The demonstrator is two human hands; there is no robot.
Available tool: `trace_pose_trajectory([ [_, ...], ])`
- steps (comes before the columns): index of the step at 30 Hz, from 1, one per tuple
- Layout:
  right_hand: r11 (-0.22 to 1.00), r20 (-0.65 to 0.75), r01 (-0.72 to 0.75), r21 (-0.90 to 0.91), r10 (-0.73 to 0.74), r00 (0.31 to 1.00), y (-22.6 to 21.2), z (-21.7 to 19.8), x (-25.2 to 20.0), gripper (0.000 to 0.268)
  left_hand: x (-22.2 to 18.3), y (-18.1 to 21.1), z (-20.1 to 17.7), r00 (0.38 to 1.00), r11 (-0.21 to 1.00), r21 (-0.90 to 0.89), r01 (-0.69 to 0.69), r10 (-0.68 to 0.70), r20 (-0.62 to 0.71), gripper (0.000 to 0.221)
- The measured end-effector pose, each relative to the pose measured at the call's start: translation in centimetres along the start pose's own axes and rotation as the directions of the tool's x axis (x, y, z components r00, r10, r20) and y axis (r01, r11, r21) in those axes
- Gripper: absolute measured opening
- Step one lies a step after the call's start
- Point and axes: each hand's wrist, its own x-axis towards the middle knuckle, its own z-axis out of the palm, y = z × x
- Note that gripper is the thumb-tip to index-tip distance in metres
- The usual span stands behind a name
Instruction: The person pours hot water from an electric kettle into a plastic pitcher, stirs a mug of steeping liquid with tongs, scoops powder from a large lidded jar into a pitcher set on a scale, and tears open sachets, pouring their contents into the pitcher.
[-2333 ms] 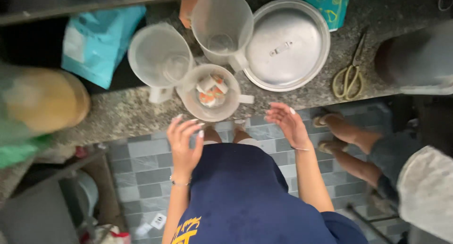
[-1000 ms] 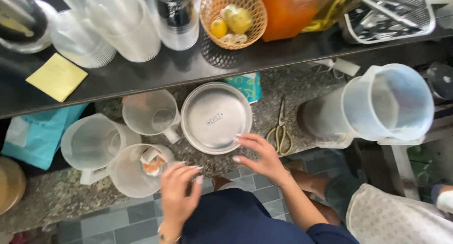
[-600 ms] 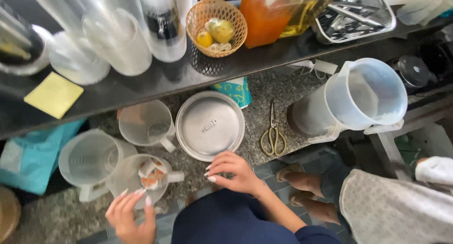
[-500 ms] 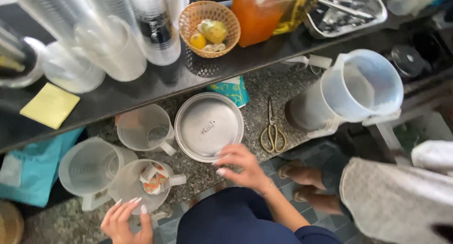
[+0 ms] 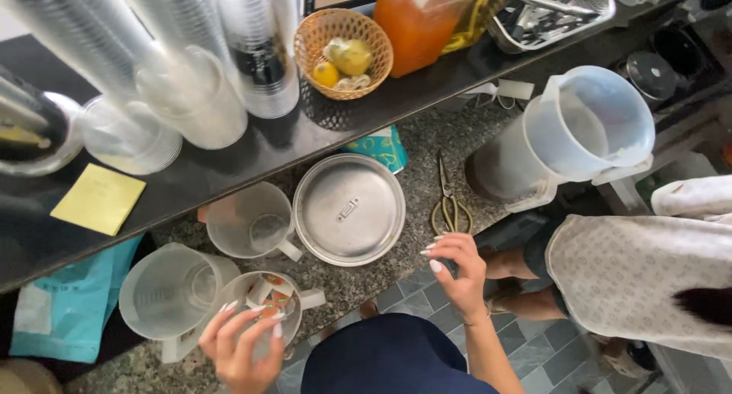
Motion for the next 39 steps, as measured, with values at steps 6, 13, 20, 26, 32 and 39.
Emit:
trace_pose_trajectory([
  [6, 0.975, 0.106, -0.068, 0.210, 0.047, 0.993, 1.0, 2.7, -2.2, 0.012, 1.0, 1.6, -0.2, 0.990, 0.992, -0.051, 0.114, -0.109, 0.092, 0.024],
  [13, 1.000, 0.130, 0.018, -0.005, -0.017, 0.991, -3.2, 6.0, -0.3, 0.033, 1.9, 2.5, -1.7, 0.976, 0.991, -0.015, 0.132, -0.127, 0.178, 0.041],
  [20, 0.974, 0.034, -0.131, 0.183, 0.127, 0.991, 0.6, 4.5, -1.5, 0.034, -0.2, 2.1, -2.6, 0.960, 0.972, 0.031, 0.233, -0.235, 0.151, 0.054],
  [26, 0.991, 0.231, -0.093, 0.100, 0.068, 0.971, 3.1, 5.2, -1.6, 0.033, -0.9, 5.4, 0.7, 0.964, 0.988, -0.005, 0.153, -0.148, 0.219, 0.053],
  [32, 0.921, 0.396, 0.240, -0.308, -0.106, 0.912, -4.9, 7.4, 1.0, 0.090, -1.5, 7.4, 0.9, 0.903, 0.899, 0.283, 0.336, -0.392, 0.175, 0.070],
  [39, 0.949, 0.474, 0.278, -0.151, -0.177, 0.863, -4.9, 9.3, -0.3, 0.122, -4.4, 6.0, -1.6, 0.844, 0.802, 0.390, 0.453, -0.526, 0.103, 0.108],
])
